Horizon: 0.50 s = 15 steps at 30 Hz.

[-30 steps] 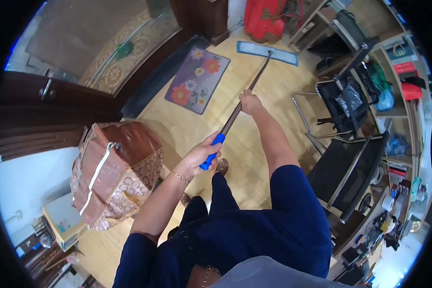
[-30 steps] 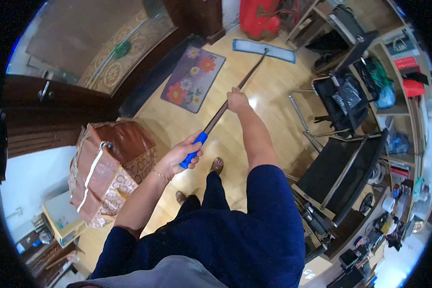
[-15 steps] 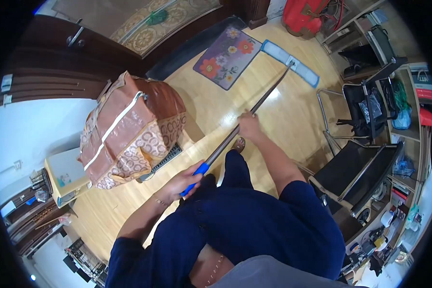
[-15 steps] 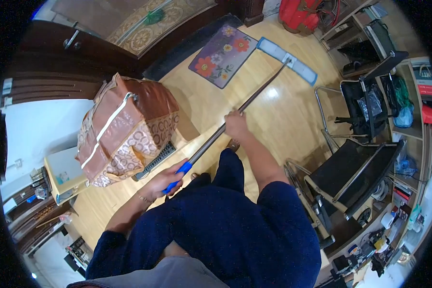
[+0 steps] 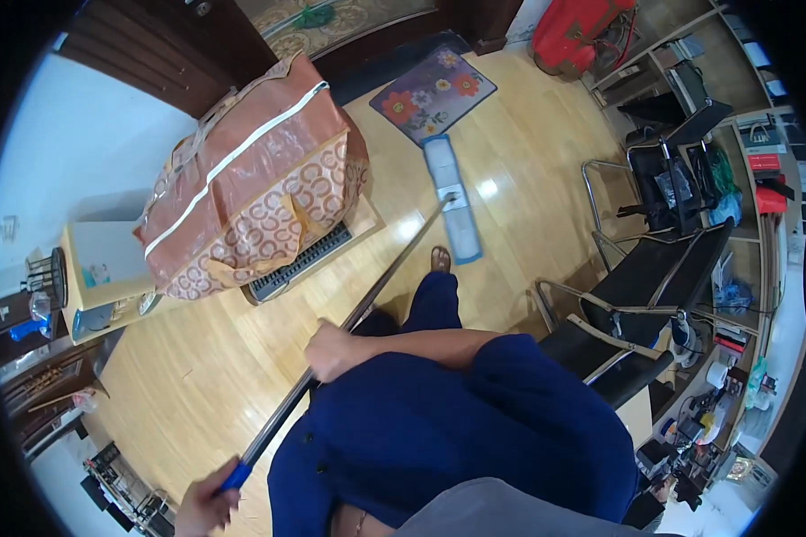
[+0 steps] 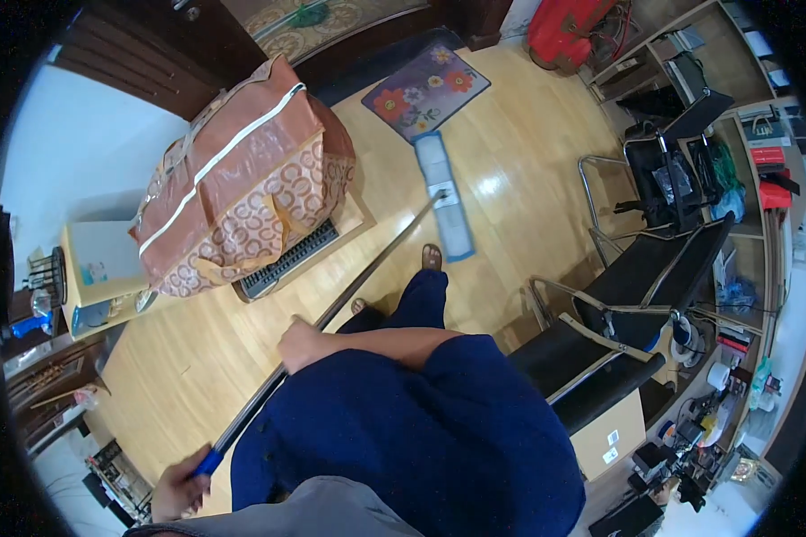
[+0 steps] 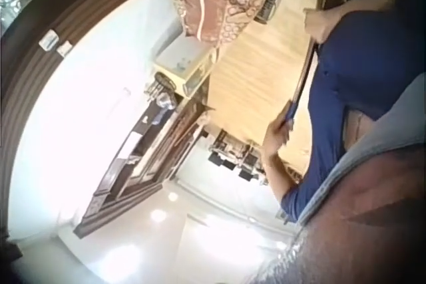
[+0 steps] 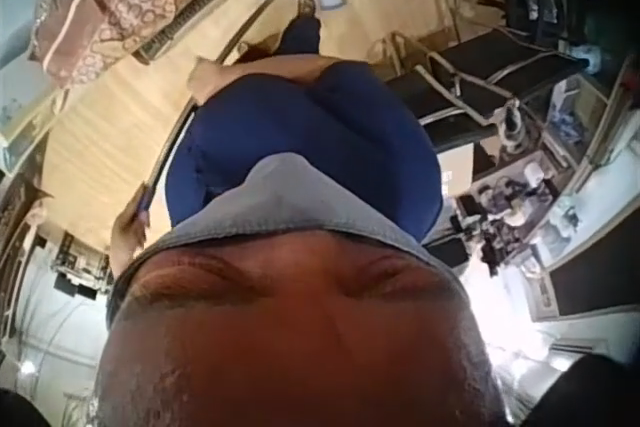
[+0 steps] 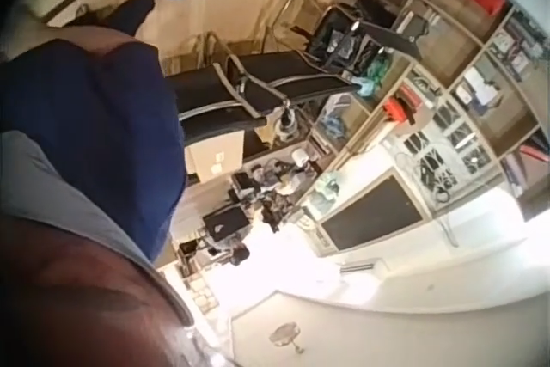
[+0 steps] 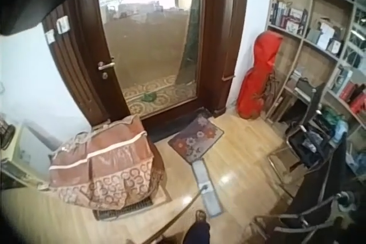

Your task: Mop the wooden floor in an office environment.

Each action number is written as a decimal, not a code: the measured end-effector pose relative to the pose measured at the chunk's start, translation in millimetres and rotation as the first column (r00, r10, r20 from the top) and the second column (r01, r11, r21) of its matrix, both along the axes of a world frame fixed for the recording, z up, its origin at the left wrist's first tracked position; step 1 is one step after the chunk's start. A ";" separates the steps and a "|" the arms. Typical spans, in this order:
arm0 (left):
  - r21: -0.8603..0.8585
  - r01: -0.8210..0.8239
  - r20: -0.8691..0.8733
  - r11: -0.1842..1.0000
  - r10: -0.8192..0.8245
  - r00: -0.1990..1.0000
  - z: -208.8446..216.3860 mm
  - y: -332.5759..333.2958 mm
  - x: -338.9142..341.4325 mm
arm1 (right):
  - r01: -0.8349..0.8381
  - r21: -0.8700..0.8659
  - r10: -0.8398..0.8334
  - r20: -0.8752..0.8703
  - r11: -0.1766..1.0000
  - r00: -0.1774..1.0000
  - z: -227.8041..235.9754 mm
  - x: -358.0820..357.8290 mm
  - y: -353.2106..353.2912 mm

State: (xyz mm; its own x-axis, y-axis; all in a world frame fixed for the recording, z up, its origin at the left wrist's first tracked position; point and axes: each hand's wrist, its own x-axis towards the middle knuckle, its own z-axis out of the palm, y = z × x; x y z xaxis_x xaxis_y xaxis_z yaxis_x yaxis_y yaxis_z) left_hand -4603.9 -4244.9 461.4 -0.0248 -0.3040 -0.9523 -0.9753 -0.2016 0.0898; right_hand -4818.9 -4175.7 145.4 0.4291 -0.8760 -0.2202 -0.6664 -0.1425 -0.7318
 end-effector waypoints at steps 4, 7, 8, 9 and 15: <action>-0.129 0.375 -0.080 0.918 -0.387 0.919 40.1 31.9 31.3 | -0.138 -0.076 0.145 0.098 0.987 0.985 27.5 22.6 -1.0; -0.054 -0.090 0.236 0.994 0.100 0.967 28.8 59.3 61.1 | -0.254 0.003 0.251 0.136 0.967 0.958 34.9 35.0 -7.2; -0.062 -0.075 0.300 0.995 0.090 0.950 31.1 67.3 51.1 | -0.316 0.016 0.312 0.132 0.948 0.941 38.1 35.2 -9.0; -0.069 -0.056 0.366 0.996 0.078 0.927 35.2 72.5 33.3 | -0.375 0.028 0.369 0.132 0.927 0.920 39.3 33.3 -11.2; -0.169 0.096 0.123 0.981 -0.076 0.989 24.0 105.2 -1.9 | -0.473 0.018 0.470 0.085 0.881 0.879 19.8 -10.2 -4.0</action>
State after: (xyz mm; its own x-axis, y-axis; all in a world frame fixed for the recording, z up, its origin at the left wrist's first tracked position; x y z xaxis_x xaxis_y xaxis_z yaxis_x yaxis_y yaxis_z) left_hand -4605.8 -4139.6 485.4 0.0490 -0.4668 -0.8830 -0.9942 -0.1075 0.0017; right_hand -4829.1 -4179.7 165.2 0.8058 -0.5580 -0.1983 -0.4696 -0.3980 -0.7881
